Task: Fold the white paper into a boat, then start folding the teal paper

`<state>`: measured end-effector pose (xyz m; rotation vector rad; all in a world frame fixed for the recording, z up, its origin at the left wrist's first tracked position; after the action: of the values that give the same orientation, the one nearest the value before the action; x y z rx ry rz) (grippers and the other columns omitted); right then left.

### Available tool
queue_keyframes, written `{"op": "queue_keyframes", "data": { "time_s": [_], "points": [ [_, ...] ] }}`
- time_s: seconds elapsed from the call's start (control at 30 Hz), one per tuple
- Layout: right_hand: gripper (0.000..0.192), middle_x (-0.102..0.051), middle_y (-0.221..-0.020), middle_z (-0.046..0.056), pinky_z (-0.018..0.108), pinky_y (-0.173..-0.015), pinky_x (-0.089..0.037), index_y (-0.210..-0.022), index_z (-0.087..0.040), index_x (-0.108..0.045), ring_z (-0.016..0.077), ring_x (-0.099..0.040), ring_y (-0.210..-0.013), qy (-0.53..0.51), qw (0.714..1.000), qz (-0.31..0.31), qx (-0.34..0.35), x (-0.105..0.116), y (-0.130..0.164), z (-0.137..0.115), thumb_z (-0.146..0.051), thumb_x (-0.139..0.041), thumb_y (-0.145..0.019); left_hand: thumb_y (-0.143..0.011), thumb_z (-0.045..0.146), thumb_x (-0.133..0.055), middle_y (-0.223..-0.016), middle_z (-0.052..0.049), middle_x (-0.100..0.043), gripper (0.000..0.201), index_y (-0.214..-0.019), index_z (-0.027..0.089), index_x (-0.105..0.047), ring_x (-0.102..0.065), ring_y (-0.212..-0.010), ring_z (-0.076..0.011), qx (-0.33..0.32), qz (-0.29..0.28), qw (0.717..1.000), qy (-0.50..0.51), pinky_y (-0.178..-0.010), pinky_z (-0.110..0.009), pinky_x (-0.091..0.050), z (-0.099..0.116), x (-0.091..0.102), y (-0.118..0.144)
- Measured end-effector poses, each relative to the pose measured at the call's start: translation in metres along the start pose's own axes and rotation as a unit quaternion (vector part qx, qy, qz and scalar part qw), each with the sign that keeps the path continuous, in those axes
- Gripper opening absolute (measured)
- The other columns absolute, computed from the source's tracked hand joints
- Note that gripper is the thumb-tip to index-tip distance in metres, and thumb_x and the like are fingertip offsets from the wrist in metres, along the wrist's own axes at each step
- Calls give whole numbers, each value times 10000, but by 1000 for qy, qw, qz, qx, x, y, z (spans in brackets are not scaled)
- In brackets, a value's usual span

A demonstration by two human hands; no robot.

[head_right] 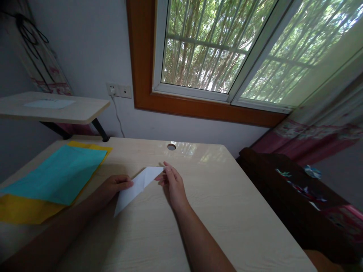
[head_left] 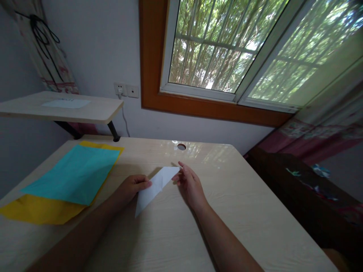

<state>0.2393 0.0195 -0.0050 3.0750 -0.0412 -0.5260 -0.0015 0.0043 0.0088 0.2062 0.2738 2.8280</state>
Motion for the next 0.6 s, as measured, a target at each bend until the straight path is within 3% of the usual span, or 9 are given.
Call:
{"op": "queue_keyframes", "data": {
  "time_s": [0.07,0.17,0.37,0.6],
  "points": [
    [395,-712,-725,37,234,-527,-392,-1007,-176,-720,142,-623,-610,22,999,-30,-16,-2,1,4,-541,-699,-858,-743,516,-700,-637,20,-511,360,-668,170,-634,-437,-630,-147,4,-2,1000,-4,-588,-262,-299,0,-1,-1],
    [365,-637,-584,1,232,-509,-357,-786,-172,-679,113,-528,-523,53,997,-44,-29,-4,3,7,-528,-755,-812,-740,515,-684,-655,15,-536,361,-682,161,-646,-447,-641,-149,-2,-15,999,-30,-599,-263,-307,-1,-3,-2],
    [338,-581,-539,-35,234,-512,-316,-752,-187,-659,98,-466,-501,75,997,-12,-7,-4,5,0,-505,-760,-801,-774,528,-647,-658,14,-551,374,-696,162,-649,-469,-658,-156,-22,-36,996,-82,-623,-267,-329,-4,-3,-3],
    [323,-577,-540,-33,247,-537,-350,-768,-179,-671,109,-472,-517,124,990,47,44,0,5,-6,-491,-739,-813,-811,508,-621,-653,22,-551,355,-681,178,-620,-492,-662,-161,-54,3,993,-104,-632,-268,-345,-5,-3,-6]
  ]
}}
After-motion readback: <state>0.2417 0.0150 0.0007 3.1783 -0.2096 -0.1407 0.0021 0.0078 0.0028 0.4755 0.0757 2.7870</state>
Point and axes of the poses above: each hand's wrist, its own y-axis away from the middle knuckle, its own x-axis out of the back of the hand, z = x × y, the point moved 1 cm from there along -y, towards the middle knuckle
